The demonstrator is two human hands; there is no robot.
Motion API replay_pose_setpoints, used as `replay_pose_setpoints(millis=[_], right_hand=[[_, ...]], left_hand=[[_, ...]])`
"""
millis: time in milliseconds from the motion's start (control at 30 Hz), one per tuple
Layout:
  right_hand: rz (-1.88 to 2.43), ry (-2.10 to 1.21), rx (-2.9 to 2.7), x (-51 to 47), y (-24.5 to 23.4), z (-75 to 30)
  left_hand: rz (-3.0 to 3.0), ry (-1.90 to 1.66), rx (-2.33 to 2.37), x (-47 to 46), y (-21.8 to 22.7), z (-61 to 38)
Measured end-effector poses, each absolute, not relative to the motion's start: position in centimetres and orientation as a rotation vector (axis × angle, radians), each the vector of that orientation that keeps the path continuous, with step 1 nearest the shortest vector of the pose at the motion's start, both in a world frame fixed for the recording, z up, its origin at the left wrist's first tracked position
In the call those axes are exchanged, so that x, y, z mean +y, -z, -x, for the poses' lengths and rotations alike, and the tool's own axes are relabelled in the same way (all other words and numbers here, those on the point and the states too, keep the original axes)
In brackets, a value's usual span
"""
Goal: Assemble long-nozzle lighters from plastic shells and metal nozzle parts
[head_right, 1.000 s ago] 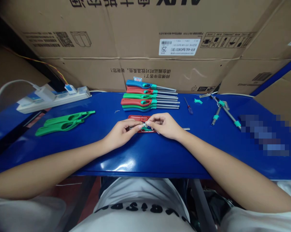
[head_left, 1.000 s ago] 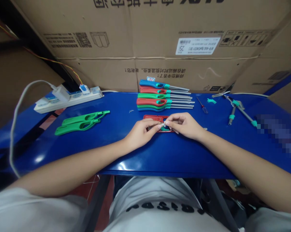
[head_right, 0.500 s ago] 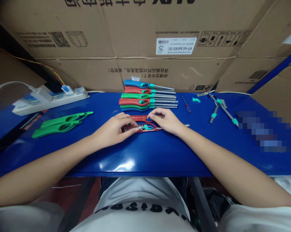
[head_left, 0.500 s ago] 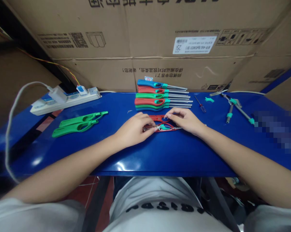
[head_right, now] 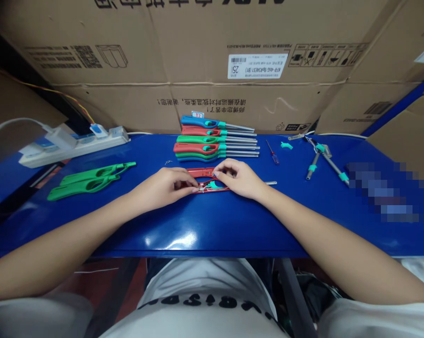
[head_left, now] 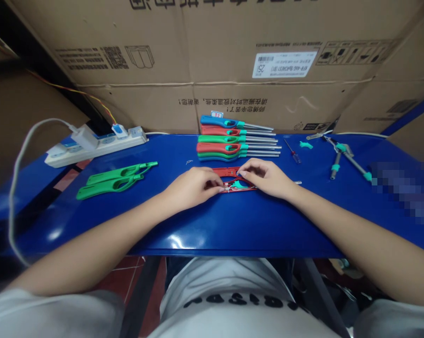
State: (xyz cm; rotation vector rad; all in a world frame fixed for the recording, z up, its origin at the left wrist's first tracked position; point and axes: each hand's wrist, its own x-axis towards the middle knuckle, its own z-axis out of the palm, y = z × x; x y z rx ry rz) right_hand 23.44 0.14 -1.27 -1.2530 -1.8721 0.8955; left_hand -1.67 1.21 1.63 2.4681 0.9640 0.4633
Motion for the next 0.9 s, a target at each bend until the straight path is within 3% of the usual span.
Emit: replay_pose_setpoints(millis=[300, 900], right_hand=[[1.146, -0.461, -2.145, -0.5, 1.6, -23.2], [1.108, -0.558, -2.188, -0.2, 1.7, -23.7]], left_hand=[[-2.375, -0.548, 0.905, 0.7, -0.8, 1.2], [-2.41, -0.561, 0.834, 0.3, -0.3, 0.9]])
